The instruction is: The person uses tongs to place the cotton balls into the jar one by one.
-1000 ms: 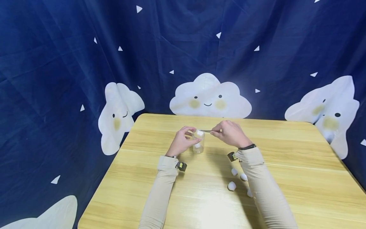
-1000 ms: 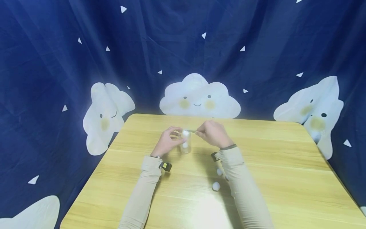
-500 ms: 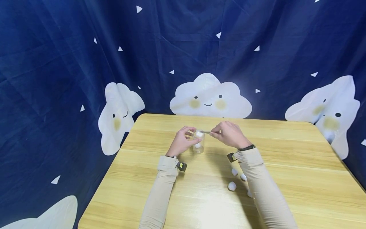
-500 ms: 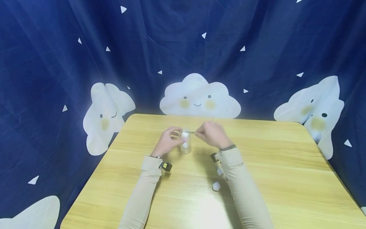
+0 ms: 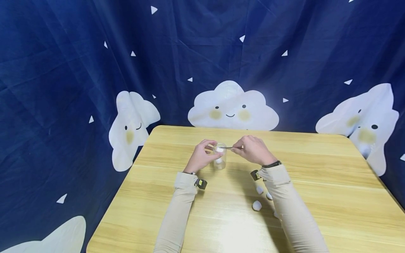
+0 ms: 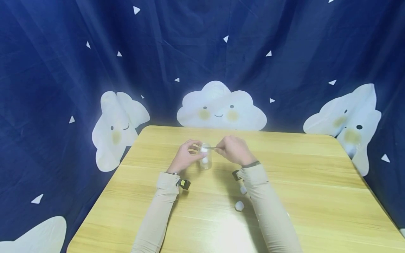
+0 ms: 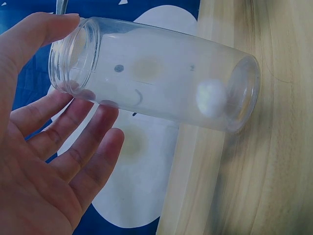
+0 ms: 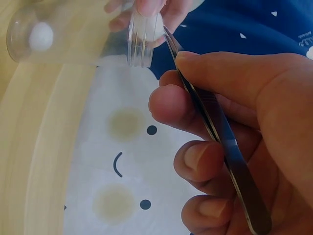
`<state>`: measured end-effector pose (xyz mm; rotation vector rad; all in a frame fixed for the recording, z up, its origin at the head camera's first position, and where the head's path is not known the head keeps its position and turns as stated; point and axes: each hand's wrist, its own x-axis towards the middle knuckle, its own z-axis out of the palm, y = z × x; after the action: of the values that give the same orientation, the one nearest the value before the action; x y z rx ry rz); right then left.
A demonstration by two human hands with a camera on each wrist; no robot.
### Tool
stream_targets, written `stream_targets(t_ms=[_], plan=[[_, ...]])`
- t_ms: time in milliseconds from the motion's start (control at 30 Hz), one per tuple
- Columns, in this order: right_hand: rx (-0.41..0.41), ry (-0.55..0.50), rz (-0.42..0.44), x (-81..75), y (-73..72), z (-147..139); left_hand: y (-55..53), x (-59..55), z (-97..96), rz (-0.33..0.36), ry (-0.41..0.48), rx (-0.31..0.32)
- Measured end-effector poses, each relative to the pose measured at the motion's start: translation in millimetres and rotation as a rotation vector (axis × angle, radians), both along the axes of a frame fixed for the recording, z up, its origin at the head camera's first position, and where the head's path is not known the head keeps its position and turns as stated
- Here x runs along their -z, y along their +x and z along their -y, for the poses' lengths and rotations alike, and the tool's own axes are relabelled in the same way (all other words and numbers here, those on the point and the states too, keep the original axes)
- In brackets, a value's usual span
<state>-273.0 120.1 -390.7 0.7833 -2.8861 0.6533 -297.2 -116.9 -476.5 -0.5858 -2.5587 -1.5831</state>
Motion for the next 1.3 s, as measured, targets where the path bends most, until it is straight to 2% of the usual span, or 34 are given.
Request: stream_targets(t_ms=[667, 1300], plan=[[0.001, 0.022, 0.024, 1.4, 0.7, 0.9, -0.4, 0.5, 0.1, -0.010, 0.016, 0.018], [0.003, 0.016, 0.020, 2.6, 1.0, 1.6, 0.5, -0.4, -1.0, -0.006, -0.002, -0.004]])
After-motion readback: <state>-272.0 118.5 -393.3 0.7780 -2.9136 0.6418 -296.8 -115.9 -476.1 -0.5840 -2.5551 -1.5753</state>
